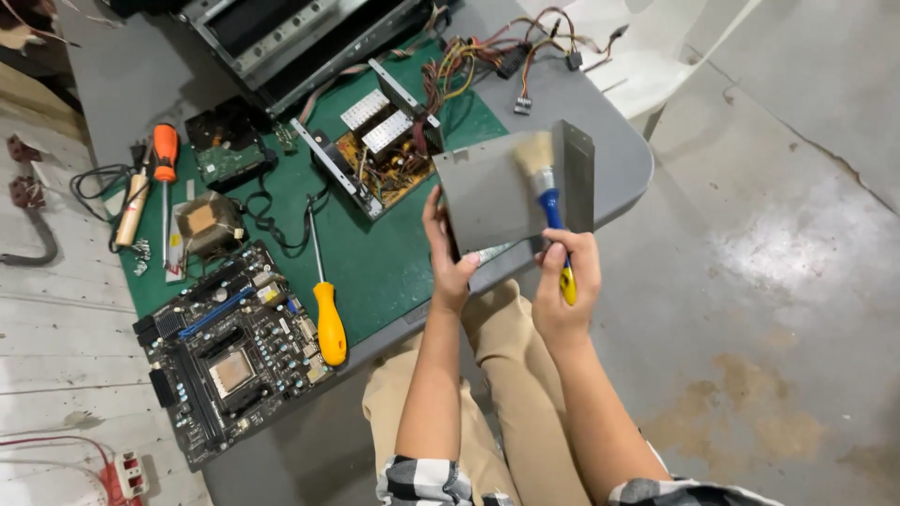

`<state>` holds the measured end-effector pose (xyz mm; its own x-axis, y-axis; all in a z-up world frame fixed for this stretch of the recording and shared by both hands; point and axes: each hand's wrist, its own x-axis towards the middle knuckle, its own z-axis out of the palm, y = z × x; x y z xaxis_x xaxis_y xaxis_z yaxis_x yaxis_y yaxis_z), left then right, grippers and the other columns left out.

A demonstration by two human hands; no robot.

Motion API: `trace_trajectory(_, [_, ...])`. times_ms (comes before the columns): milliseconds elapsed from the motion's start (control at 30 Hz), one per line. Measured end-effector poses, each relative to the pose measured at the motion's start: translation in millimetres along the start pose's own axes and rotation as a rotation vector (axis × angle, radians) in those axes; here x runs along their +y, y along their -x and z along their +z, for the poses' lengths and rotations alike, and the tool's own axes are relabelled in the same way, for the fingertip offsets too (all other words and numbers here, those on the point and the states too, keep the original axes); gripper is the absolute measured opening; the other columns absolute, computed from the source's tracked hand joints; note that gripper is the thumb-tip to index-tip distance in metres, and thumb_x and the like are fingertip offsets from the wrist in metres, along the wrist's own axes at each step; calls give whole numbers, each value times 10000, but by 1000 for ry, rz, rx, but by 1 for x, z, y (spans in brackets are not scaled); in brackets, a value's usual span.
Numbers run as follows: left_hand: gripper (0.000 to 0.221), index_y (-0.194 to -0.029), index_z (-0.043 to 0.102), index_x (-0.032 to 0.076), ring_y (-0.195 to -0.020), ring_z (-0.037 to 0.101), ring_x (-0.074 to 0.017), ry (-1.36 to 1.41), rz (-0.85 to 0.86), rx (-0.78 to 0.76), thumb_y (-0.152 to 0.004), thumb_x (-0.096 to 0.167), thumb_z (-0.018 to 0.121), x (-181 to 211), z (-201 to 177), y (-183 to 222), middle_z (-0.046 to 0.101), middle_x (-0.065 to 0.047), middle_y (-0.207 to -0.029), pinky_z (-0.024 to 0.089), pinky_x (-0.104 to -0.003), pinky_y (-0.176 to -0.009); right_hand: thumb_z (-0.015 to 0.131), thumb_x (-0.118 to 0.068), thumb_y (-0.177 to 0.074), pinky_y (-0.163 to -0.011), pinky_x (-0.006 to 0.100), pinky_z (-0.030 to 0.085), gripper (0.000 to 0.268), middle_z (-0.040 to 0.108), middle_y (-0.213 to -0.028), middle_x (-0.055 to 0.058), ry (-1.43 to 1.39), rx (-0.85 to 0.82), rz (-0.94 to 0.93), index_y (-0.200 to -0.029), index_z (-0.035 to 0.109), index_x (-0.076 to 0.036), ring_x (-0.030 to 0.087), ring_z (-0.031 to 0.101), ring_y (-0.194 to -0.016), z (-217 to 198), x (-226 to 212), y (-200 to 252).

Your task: The person is using a paintbrush to thoroughly clean dust from a metal computer component on a repair bench.

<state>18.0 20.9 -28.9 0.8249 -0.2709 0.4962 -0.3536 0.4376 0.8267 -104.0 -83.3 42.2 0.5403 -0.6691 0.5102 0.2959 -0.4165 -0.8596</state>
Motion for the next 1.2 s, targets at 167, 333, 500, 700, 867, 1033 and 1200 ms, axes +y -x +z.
trace_trajectory(167, [1149,-1615,208,144,-1349,436,-287,41,-21,0,-715,581,774,-4,-8,0,431,-191,-1478,350,-507,-1146,451,-182,-1104,-665,300,591,237,659,-656,113,-384,-170,223,-1059,623,-24,172,685,-627,19,26,17])
trace_trajectory(333, [1134,-1616,232,122,-1353,461,-303,73,-38,-41,-723,551,785,-6,-5,2,456,-200,-1484,376,-493,-1130,429,-188,-1122,-678,256,597,187,617,-806,83,-583,183,280,-1111,551,-47,151,681,-686,41,35,36])
trace_trajectory(500, [1138,-1608,234,88,-1315,489,-234,78,-20,-3,-707,502,793,-3,-8,1,486,-156,-1464,417,-412,-1126,401,-258,-1128,-684,246,526,141,608,-817,32,-947,100,644,-1130,475,-138,152,642,-679,58,17,51])
trace_trajectory(700, [1190,-1607,240,60,-1297,483,-250,35,-3,-65,-670,530,803,-6,-7,4,488,-187,-1437,415,-438,-1114,387,-254,-1124,-638,185,461,155,537,-824,-21,-978,143,702,-1084,486,-142,79,568,-674,66,-19,59])
trace_trajectory(867, [1114,-1588,222,60,-1335,448,-233,1,7,-47,-728,531,752,-6,-11,2,453,-150,-1462,347,-416,-1162,390,-230,-1127,-621,265,481,137,464,-819,51,-938,91,692,-1126,486,-132,145,521,-627,50,22,43])
trace_trajectory(1033, [1104,-1565,209,33,-1344,424,-281,-102,19,-1,-745,528,756,3,-13,4,428,-177,-1445,297,-453,-1187,472,-191,-1100,-623,276,547,200,566,-787,105,-583,-40,538,-1110,602,-39,166,607,-618,36,26,41])
trace_trajectory(1200, [994,-1610,169,124,-1461,262,-333,-90,-24,111,-894,517,735,-15,-32,5,209,-149,-1610,127,-526,-1239,573,-224,-1053,-625,204,573,223,557,-1136,105,-396,168,175,-1202,489,-80,89,619,-725,28,41,22])
